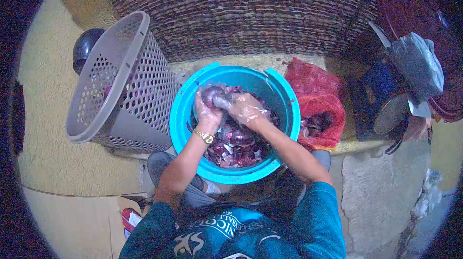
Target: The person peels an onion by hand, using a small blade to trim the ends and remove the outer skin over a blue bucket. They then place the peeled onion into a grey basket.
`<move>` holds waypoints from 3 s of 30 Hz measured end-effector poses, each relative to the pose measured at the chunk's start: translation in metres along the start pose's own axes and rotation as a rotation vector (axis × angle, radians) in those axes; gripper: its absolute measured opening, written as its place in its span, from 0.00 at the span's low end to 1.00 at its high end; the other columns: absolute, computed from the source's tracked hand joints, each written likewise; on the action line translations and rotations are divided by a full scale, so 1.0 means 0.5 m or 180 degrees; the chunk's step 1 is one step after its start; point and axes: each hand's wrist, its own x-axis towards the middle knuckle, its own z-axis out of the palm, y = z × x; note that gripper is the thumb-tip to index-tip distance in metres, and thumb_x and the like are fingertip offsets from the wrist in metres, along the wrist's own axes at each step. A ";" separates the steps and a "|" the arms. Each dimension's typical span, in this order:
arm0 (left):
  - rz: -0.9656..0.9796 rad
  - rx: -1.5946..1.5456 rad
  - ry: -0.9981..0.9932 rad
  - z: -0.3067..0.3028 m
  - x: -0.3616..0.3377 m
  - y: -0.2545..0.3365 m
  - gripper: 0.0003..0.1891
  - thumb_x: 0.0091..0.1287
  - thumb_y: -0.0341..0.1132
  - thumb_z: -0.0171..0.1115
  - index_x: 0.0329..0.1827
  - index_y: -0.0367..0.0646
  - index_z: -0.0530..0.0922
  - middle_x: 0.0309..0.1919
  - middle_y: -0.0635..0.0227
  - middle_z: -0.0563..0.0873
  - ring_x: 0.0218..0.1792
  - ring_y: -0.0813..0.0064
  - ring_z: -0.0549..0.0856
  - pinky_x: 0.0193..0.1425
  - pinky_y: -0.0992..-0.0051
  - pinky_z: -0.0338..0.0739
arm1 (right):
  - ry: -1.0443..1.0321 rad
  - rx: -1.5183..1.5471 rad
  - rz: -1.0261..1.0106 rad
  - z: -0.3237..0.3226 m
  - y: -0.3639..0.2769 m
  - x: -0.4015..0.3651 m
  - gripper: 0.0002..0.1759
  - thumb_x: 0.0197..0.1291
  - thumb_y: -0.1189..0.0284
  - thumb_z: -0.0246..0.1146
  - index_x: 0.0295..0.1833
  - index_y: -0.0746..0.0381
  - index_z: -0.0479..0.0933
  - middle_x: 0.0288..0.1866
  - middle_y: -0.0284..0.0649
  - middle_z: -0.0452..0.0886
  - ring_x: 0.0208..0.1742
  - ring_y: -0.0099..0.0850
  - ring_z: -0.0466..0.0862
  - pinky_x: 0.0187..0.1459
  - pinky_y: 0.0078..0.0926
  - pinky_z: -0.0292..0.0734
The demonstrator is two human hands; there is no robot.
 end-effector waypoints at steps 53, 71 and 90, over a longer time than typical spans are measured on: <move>0.0099 0.0312 -0.0026 -0.051 0.059 -0.002 0.15 0.69 0.46 0.51 0.47 0.46 0.78 0.39 0.59 0.86 0.44 0.57 0.84 0.55 0.58 0.79 | 0.0293 -0.0555 -0.0072 0.018 0.014 0.008 0.40 0.58 0.34 0.56 0.37 0.66 0.82 0.35 0.59 0.83 0.43 0.55 0.84 0.46 0.49 0.77; -0.0508 0.0971 -0.0404 -0.047 0.052 0.003 0.17 0.69 0.48 0.57 0.50 0.47 0.78 0.47 0.62 0.86 0.44 0.62 0.86 0.50 0.61 0.84 | 0.0269 -0.1475 -0.0557 -0.049 0.043 0.008 0.41 0.47 0.29 0.60 0.44 0.57 0.80 0.35 0.50 0.85 0.39 0.50 0.85 0.41 0.47 0.79; -0.0759 0.0842 -0.0307 -0.034 0.042 0.011 0.14 0.65 0.44 0.60 0.46 0.45 0.80 0.44 0.61 0.87 0.38 0.62 0.86 0.44 0.63 0.84 | 0.0254 -0.1640 -0.0606 -0.041 0.048 0.014 0.38 0.48 0.32 0.62 0.42 0.58 0.80 0.30 0.50 0.84 0.35 0.49 0.85 0.38 0.48 0.79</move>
